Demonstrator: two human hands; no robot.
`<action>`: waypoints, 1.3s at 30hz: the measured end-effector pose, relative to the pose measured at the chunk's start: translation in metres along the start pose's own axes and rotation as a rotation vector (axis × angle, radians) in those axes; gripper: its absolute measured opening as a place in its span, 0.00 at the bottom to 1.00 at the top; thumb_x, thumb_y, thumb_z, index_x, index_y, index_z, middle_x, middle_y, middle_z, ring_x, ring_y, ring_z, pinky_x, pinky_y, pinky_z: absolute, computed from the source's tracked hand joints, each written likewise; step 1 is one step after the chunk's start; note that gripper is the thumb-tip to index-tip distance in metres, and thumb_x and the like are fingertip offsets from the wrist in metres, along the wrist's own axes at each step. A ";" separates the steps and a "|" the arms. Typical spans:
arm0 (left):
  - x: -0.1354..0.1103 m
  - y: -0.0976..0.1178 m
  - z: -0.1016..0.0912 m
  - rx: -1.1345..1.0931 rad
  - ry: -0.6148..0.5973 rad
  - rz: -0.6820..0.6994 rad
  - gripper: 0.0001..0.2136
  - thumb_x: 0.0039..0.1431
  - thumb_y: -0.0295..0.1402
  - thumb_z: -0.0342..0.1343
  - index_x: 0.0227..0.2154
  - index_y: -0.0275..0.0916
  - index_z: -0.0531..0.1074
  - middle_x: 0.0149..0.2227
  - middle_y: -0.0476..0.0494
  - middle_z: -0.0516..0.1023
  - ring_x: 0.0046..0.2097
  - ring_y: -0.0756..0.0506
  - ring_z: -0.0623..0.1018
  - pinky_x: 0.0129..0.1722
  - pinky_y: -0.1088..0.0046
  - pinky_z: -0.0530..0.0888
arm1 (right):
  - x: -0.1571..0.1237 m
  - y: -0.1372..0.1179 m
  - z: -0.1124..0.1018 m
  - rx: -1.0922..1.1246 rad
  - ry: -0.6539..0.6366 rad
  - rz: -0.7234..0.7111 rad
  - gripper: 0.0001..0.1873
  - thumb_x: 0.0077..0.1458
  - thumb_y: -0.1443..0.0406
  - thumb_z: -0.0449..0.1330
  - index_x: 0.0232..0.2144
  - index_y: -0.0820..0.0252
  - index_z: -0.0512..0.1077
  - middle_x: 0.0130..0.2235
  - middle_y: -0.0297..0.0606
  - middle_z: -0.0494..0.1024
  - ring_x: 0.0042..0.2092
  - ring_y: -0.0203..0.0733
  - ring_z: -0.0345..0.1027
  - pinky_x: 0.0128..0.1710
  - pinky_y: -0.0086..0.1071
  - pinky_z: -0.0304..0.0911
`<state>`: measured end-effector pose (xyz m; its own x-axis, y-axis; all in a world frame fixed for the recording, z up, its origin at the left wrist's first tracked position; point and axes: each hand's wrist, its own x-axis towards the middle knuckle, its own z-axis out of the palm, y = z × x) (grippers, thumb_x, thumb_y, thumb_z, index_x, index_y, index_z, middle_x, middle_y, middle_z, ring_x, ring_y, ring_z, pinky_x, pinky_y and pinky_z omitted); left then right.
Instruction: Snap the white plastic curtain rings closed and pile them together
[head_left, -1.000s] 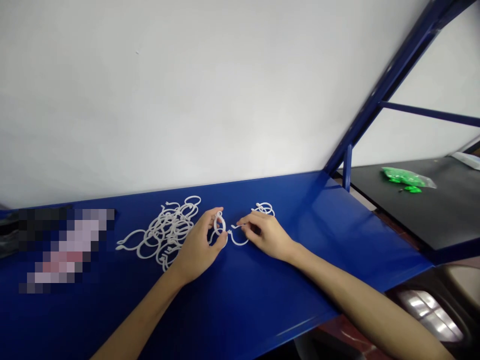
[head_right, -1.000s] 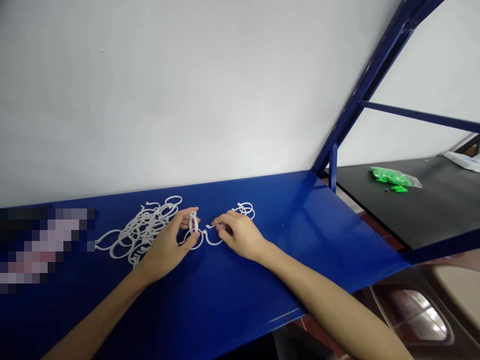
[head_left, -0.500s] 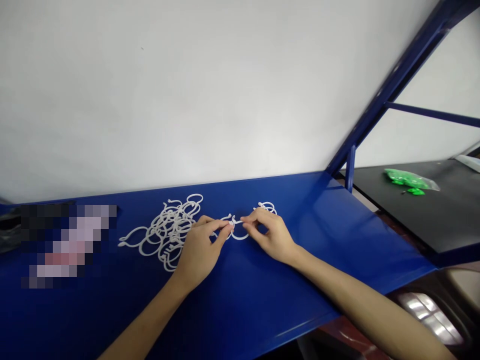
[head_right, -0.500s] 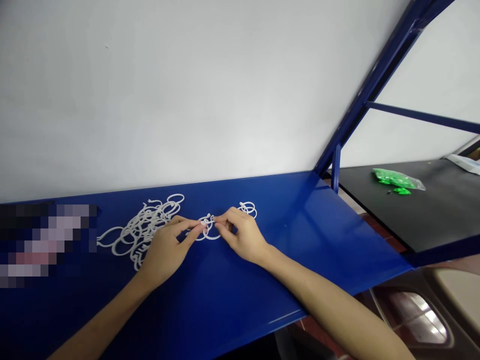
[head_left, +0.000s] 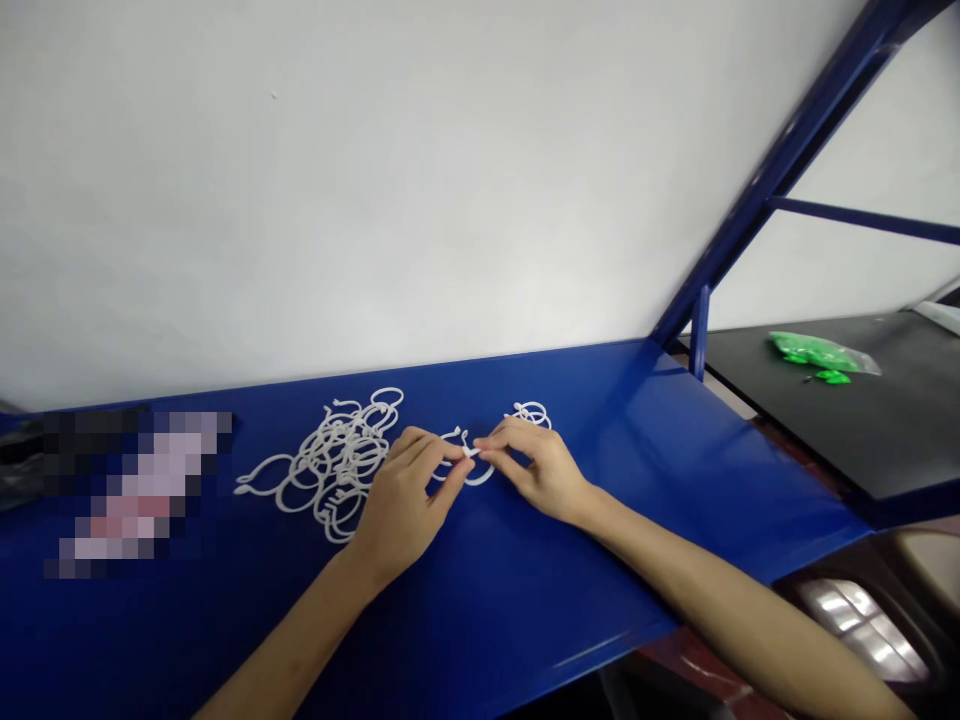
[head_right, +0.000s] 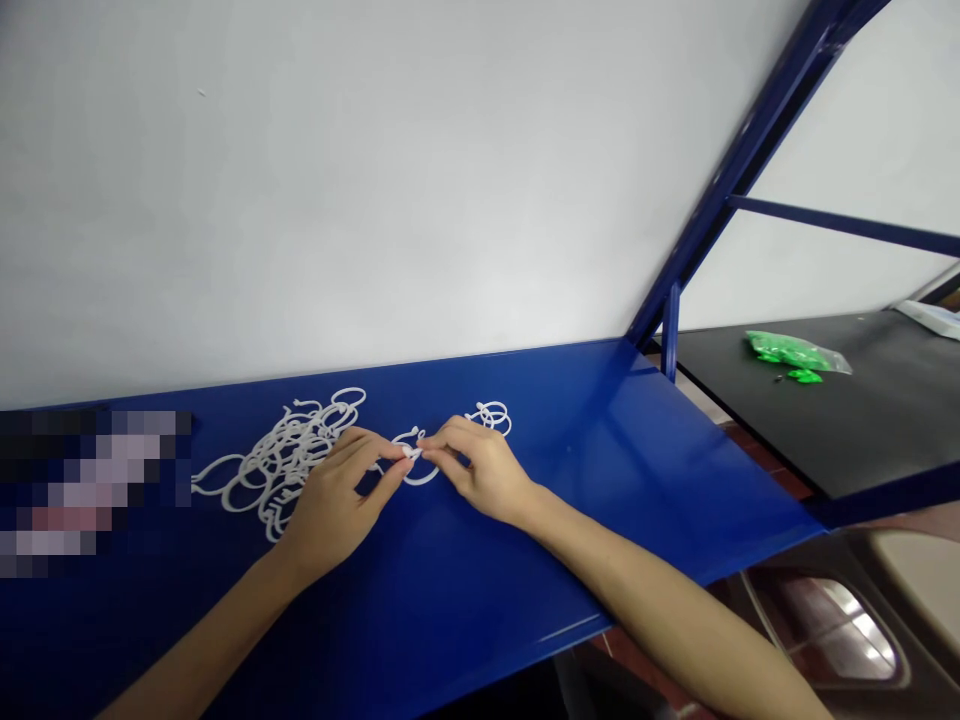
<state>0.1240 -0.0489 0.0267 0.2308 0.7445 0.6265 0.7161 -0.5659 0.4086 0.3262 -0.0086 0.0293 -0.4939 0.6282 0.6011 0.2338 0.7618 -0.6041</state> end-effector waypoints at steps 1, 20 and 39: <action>0.000 -0.001 0.000 0.039 -0.032 0.002 0.05 0.66 0.33 0.54 0.37 0.40 0.74 0.35 0.47 0.80 0.42 0.45 0.75 0.44 0.66 0.74 | 0.002 0.003 -0.003 -0.070 0.030 -0.016 0.06 0.66 0.66 0.58 0.42 0.58 0.76 0.38 0.39 0.78 0.39 0.39 0.73 0.41 0.34 0.69; -0.001 -0.008 0.002 -0.006 -0.042 -0.085 0.07 0.66 0.34 0.54 0.33 0.43 0.75 0.36 0.48 0.76 0.42 0.46 0.73 0.47 0.64 0.71 | 0.010 0.008 -0.022 -0.202 -0.053 0.236 0.10 0.65 0.59 0.59 0.42 0.57 0.76 0.37 0.39 0.79 0.39 0.43 0.69 0.42 0.39 0.67; -0.002 -0.018 0.004 0.081 -0.160 -0.183 0.07 0.65 0.36 0.54 0.33 0.43 0.74 0.35 0.47 0.81 0.40 0.43 0.76 0.44 0.62 0.71 | 0.000 0.006 0.001 0.127 0.001 0.388 0.07 0.63 0.61 0.58 0.42 0.57 0.68 0.29 0.31 0.74 0.30 0.36 0.69 0.34 0.31 0.66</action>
<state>0.1135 -0.0387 0.0155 0.1895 0.8821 0.4313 0.8044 -0.3914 0.4470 0.3270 -0.0044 0.0250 -0.3887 0.8654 0.3164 0.2975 0.4429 -0.8458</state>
